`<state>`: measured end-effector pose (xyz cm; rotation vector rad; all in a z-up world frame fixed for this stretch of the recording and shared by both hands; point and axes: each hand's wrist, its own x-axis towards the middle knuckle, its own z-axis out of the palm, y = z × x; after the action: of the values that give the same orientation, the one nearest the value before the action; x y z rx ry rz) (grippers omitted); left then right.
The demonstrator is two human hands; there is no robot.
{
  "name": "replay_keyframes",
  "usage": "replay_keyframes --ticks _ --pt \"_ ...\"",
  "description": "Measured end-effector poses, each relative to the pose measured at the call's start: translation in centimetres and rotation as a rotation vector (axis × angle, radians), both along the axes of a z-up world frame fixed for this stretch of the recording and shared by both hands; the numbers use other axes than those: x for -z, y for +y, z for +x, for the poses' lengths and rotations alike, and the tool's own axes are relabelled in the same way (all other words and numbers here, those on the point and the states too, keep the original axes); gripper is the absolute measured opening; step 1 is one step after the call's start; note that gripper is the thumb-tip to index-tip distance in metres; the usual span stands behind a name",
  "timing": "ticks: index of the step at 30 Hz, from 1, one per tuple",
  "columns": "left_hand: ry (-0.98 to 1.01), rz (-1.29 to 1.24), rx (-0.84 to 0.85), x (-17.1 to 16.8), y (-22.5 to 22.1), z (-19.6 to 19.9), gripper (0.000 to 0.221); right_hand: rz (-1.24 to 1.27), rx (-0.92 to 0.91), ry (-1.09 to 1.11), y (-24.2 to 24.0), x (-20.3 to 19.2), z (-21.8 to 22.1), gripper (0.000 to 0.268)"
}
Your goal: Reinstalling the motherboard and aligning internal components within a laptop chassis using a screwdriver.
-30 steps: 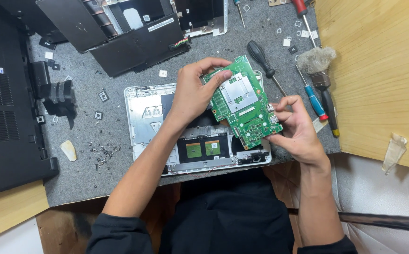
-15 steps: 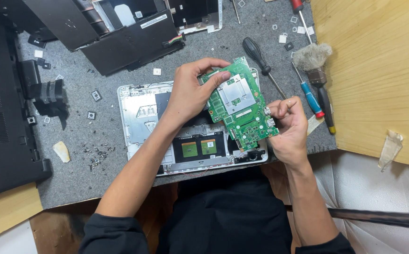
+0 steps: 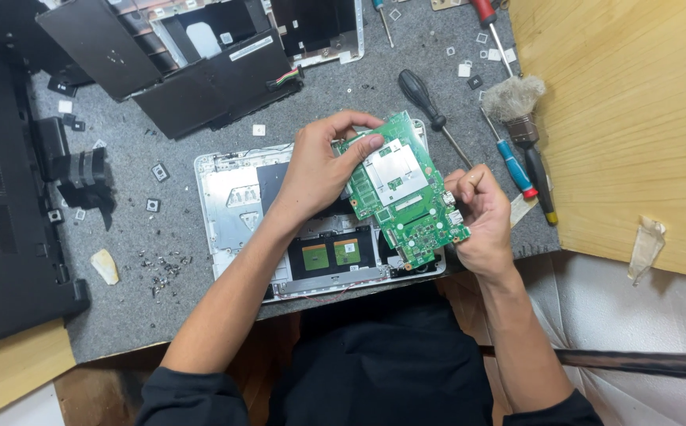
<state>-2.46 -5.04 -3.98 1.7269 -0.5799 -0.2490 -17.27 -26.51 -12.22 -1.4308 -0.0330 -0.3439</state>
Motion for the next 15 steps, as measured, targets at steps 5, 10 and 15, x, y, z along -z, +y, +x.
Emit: replay_keyframes --ticks 5,10,15 --pt "-0.039 0.062 -0.009 0.3 0.0 0.0 0.018 0.03 0.007 -0.019 -0.5 0.9 -0.2 0.057" --pt "-0.07 0.075 -0.039 0.4 -0.1 -0.1 0.016 0.002 -0.013 0.005 -0.6 0.9 -0.1 0.055" --pt "-0.284 0.226 -0.075 0.5 -0.1 -0.9 0.018 -0.028 0.053 0.018 -0.5 0.2 -0.4 0.056"
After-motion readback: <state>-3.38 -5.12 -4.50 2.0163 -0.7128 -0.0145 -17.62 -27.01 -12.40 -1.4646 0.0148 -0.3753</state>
